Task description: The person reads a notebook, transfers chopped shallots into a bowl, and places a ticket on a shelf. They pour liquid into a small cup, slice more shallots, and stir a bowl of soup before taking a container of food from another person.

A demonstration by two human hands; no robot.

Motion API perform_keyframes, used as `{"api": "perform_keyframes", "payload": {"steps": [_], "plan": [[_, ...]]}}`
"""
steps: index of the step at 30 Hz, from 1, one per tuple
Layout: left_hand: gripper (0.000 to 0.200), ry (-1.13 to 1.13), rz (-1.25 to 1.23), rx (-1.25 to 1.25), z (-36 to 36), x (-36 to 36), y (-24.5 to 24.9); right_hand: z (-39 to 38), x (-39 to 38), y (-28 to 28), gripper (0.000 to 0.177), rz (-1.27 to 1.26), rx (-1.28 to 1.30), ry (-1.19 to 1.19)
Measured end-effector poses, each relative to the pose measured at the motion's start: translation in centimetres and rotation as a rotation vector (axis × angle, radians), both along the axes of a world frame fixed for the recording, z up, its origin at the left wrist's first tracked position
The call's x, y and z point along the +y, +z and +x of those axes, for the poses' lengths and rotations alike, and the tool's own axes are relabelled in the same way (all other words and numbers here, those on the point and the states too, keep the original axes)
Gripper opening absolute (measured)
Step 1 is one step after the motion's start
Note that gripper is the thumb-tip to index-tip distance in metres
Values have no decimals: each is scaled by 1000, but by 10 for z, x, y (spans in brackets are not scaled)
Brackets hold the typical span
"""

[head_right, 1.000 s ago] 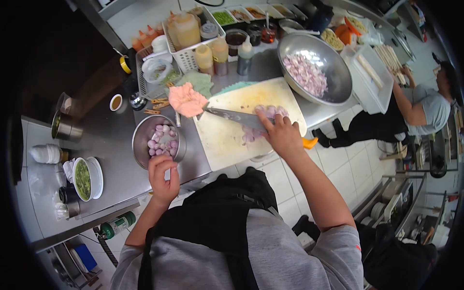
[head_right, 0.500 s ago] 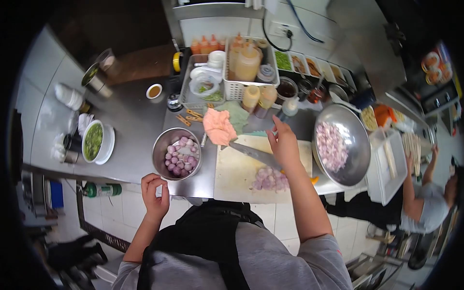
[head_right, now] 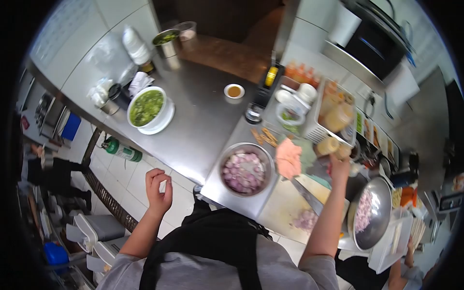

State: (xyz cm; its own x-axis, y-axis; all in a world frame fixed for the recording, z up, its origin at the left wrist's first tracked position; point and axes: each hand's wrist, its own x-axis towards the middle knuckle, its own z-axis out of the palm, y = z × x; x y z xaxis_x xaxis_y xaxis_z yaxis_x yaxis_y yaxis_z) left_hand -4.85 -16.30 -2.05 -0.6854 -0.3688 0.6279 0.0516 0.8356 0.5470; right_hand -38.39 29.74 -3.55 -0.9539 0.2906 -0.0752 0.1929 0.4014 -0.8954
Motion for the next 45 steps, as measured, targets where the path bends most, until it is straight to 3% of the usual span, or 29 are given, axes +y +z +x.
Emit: {"api": "perform_keyframes", "payload": {"steps": [1,3,5,7,9,10,12,13,15,17,19,21,23,24,27,30,31,33,35,39,40,44,45], "plan": [[19,-20,-5,19,-4,-21,-2,-4,-2,-3,36,-80,-49,21],[23,-44,-36,29,-14,-69,-6,-1,3,-11,32,33,46,-71],[25,86,-28,68,-27,-122,-11,10,16,-22,41,368,612,-67],[27,218,-7,111,-45,-175,-27,38,-17,29,50,269,570,-108],[31,421,594,172,-59,-229,-57,62,-88,103,54,1109,620,-157],[31,419,607,153,-65,-253,-73,55,-113,116,54,1150,705,-36],[47,442,780,55,-83,-296,-95,64,-222,142,52,582,412,305],[47,439,787,49,-90,-309,-94,67,-273,140,50,474,327,465],[66,25,1223,92,-105,-319,-85,91,-386,148,59,725,149,686],[70,14,1292,96,-118,-315,-63,98,-461,126,54,915,309,1020],[73,4,1356,104,-126,-326,-55,114,-531,104,46,1219,303,1168],[75,4,1354,26,-135,-344,-51,124,-582,66,41,1177,409,1217],[78,2,1333,-15,-145,-362,-40,119,-621,78,40,1262,420,1177],[79,-35,1295,-97,-149,-373,-40,115,-632,85,39,1348,428,1140],[80,-101,1230,-259,-162,-397,-35,91,-606,103,38,1291,361,1041],[77,-97,800,-501,-182,-403,-24,116,-578,111,41,1233,172,1197],[77,-107,798,-504,-194,-405,-24,123,-576,106,41,1234,165,1188],[76,-85,410,-767,-219,-399,-13,138,-582,91,44,1102,122,1251],[74,-156,274,-784,-235,-383,-1,130,-588,87,49,902,-62,1140],[62,-495,-141,-757,-254,-340,15,129,-529,42,64,252,-88,1074],[56,-560,-243,-754,-249,-325,22,133,-503,49,64,263,-78,996],[39,-747,-606,-669,-216,-300,14,149,-396,86,63,-312,45,680],[38,-780,-681,-608,-203,-296,16,150,-361,105,59,-288,50,564]]}}
